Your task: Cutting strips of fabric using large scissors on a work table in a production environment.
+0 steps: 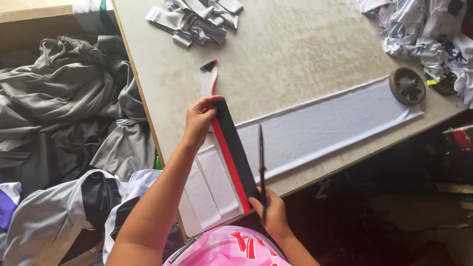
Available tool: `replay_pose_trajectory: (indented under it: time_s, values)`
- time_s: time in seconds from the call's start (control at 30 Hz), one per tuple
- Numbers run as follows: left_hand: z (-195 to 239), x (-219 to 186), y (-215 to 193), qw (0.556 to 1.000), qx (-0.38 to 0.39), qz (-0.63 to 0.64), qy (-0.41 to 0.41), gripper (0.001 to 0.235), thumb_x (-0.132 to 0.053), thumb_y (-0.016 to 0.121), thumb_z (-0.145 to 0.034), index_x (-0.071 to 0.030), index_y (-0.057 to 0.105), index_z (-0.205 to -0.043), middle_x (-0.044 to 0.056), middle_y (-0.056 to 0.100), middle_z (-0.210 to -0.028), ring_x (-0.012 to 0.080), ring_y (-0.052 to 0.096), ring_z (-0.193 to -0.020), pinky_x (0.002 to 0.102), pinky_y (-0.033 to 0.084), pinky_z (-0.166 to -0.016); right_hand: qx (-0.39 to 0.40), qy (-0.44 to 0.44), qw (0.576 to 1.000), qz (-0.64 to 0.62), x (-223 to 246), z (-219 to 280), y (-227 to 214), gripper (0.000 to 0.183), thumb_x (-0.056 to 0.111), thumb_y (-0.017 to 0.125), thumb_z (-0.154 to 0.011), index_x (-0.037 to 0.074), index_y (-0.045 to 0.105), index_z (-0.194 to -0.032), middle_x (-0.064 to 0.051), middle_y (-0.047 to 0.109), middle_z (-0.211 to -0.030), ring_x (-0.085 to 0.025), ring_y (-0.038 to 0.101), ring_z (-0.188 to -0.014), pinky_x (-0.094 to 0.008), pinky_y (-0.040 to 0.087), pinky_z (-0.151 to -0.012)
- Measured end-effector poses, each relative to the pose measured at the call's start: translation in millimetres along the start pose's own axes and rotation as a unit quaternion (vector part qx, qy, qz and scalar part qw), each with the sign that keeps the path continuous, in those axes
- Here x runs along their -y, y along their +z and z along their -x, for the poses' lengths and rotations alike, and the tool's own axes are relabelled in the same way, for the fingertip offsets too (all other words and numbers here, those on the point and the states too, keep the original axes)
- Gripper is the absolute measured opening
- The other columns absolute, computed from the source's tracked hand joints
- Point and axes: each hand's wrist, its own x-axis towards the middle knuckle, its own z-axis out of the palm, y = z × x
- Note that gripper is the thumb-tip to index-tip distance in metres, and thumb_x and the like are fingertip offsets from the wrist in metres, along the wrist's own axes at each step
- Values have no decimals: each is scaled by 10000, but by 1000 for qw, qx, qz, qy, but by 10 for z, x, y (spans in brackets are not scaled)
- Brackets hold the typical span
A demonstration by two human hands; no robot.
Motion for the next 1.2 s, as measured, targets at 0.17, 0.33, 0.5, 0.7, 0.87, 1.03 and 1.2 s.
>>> replay_pose_trajectory:
  time_s: [0.17,0.33,0.5,0.7,0.87,1.03,1.2]
  values:
    - [-478,700,-166,953,102,-284,12,456,-38,684,-840,-224,731,-1254,-8,715,-1159,127,656,-1074,247,527,-953,-32,105,993,35,-573,160,-267,359,188,843,-811,55,772,-1137,2,752,-864,-64,642,-778,-240,542,-745]
    - [-764,1152,-331,829,145,-521,142,671,-213,904,-725,-270,659,-1347,-53,616,-1086,292,471,-1219,398,406,-1041,-51,135,986,84,-607,82,-221,390,196,866,-777,89,783,-1143,-6,806,-960,-101,711,-859,-259,562,-808]
    - [-762,990,-418,810,125,-559,123,647,-258,878,-757,-282,640,-1358,-39,606,-1153,267,462,-1318,515,432,-986,-35,139,985,98,-403,62,-134,243,171,845,-780,115,801,-1012,17,682,-717,-115,567,-689,-291,505,-688]
    - [-884,1046,-499,805,115,-562,148,656,-251,890,-749,-292,647,-1357,-45,583,-1077,270,478,-1238,489,433,-960,-23,158,982,99,-317,37,-88,146,194,821,-798,104,724,-861,-33,756,-647,-132,707,-625,-295,528,-654]
    - [-878,948,-490,806,128,-560,144,650,-220,874,-770,-279,636,-1372,-48,599,-1129,305,446,-1318,518,421,-990,-26,162,985,61,-293,48,-44,154,147,835,-798,78,740,-898,-22,696,-677,-156,794,-642,-285,571,-631]
    - [-920,962,-505,801,129,-564,154,653,-214,878,-779,-282,629,-1378,-42,588,-1074,304,449,-1321,513,428,-964,-33,183,982,40,-256,63,-19,193,116,843,-793,67,761,-961,-30,716,-719,-162,813,-663,-274,590,-642]
    - [-880,872,-453,799,129,-571,136,630,-192,856,-806,-262,625,-1388,-35,600,-1100,310,424,-1357,526,424,-965,-41,168,983,62,-240,68,-1,169,149,839,-799,88,752,-930,-21,739,-694,-144,807,-661,-272,576,-649]
